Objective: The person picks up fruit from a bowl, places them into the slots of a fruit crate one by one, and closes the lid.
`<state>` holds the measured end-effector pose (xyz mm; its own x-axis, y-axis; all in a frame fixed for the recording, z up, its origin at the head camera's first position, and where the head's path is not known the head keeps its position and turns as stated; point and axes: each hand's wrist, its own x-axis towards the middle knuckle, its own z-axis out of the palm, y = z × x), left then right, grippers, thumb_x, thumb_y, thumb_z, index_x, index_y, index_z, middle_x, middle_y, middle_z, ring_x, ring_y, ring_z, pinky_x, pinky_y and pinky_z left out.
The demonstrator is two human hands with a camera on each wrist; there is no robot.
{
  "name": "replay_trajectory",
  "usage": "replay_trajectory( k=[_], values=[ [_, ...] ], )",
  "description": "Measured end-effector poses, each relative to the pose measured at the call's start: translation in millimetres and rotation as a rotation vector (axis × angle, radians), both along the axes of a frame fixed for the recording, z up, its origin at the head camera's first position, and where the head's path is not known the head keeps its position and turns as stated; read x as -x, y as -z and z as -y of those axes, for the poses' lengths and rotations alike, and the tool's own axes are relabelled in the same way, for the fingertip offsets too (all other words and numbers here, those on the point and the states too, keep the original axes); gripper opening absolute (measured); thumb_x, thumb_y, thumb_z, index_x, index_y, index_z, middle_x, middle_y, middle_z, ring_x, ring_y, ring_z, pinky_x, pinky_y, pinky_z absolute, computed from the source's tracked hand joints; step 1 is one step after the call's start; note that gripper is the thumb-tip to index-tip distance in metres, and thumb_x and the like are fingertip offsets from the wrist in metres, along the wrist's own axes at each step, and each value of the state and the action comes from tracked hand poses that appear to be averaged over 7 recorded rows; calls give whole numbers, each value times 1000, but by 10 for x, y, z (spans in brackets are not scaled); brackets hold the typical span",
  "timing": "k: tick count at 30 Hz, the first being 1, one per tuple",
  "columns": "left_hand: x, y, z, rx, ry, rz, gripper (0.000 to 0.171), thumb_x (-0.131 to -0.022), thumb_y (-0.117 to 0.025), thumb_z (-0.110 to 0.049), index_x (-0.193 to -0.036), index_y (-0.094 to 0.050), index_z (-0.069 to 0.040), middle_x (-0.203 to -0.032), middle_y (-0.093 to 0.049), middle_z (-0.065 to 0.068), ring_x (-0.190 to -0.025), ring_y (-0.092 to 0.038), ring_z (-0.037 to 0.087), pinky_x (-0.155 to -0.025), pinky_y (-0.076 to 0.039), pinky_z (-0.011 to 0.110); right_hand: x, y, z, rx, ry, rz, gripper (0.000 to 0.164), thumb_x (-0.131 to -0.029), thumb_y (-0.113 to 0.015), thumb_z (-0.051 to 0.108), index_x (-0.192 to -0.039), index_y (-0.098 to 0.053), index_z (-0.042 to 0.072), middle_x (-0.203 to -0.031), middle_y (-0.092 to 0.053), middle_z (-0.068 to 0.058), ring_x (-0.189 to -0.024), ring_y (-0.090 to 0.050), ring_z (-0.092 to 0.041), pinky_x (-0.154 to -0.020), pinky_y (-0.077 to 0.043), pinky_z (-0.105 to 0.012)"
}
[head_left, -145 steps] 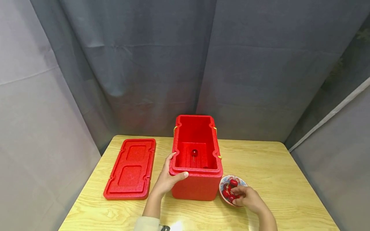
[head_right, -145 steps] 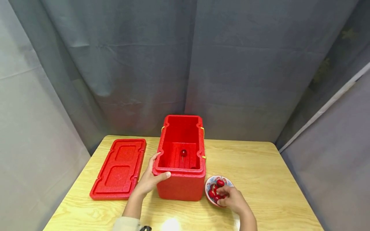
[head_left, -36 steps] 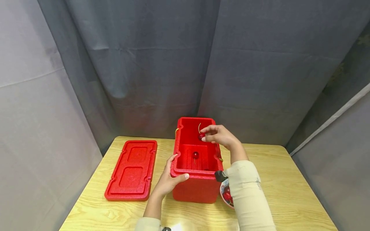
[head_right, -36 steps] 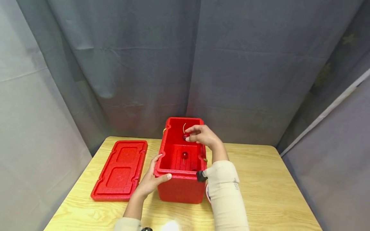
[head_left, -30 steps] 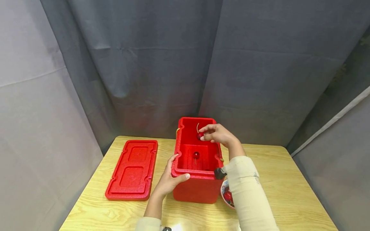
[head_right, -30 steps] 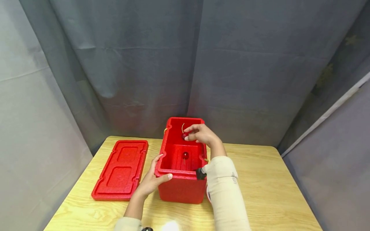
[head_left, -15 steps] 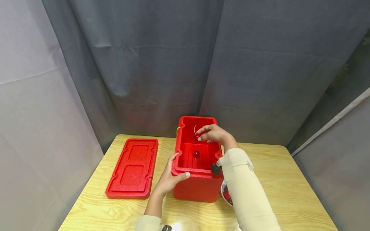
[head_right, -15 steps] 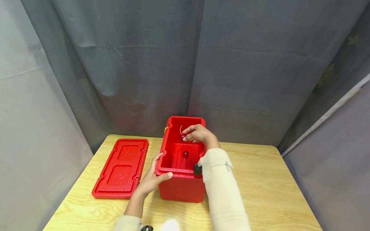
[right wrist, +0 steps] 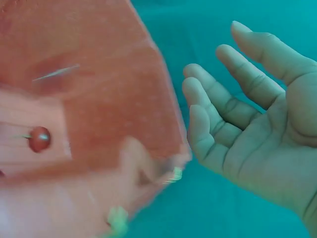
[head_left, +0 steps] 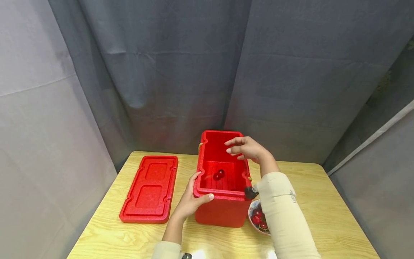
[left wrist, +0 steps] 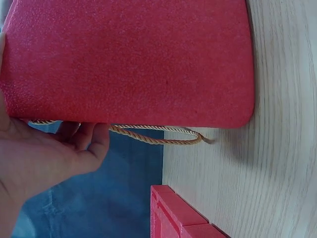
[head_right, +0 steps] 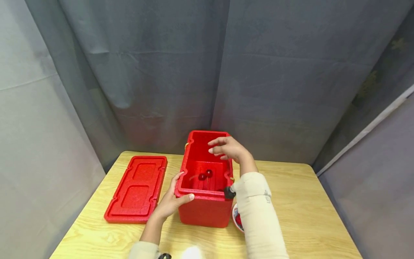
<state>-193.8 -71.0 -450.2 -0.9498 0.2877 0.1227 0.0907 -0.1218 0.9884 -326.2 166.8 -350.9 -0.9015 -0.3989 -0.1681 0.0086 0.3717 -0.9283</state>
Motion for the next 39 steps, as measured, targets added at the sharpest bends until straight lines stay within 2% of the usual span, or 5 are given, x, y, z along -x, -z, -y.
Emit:
replay_trajectory(
  k=[4,10,16,22,39],
  values=[
    [-21,-2,11,17,-17,9,85,-79,-71,-5,-145,-18,-12,-137,-35,16,-118,-44,32,-89,-46,36,-147,-115,-115,-34,-16,-84,42,-83,-71,23,-119,-59,7,-112,-58,-12,-101,-54,-34,-84,-47,-51],
    [-27,-6,22,29,-36,16,85,-79,-72,-7,-145,-18,-13,-136,-36,13,-118,-44,30,-89,-46,36,-342,-227,-252,-131,-46,-214,43,-82,-71,24,-120,-59,7,-106,-62,-10,-96,-58,-34,-79,-51,-43],
    [-24,-21,13,19,-28,23,86,-79,-71,-6,-145,-17,-12,-136,-35,14,-119,-42,32,-89,-46,37,-506,-265,-383,-121,-56,-297,41,-83,-70,21,-119,-59,4,-104,-63,-11,-93,-59,-27,-81,-50,-42],
    [-23,-3,42,34,-35,24,85,-79,-72,-7,-145,-19,-13,-135,-36,14,-119,-43,32,-89,-46,36,-695,-153,-458,-51,-48,-321,38,-83,-71,17,-117,-60,3,-104,-63,-15,-91,-61,-27,-78,-52,-38],
    [-20,3,37,35,-29,23,86,-78,-72,-6,-145,-18,-14,-136,-35,15,-119,-42,31,-89,-46,37,-1124,320,-711,-3,96,-322,39,-83,-70,13,-117,-59,-3,-110,-60,-18,-93,-60,-30,-76,-51,-28]
  ],
)
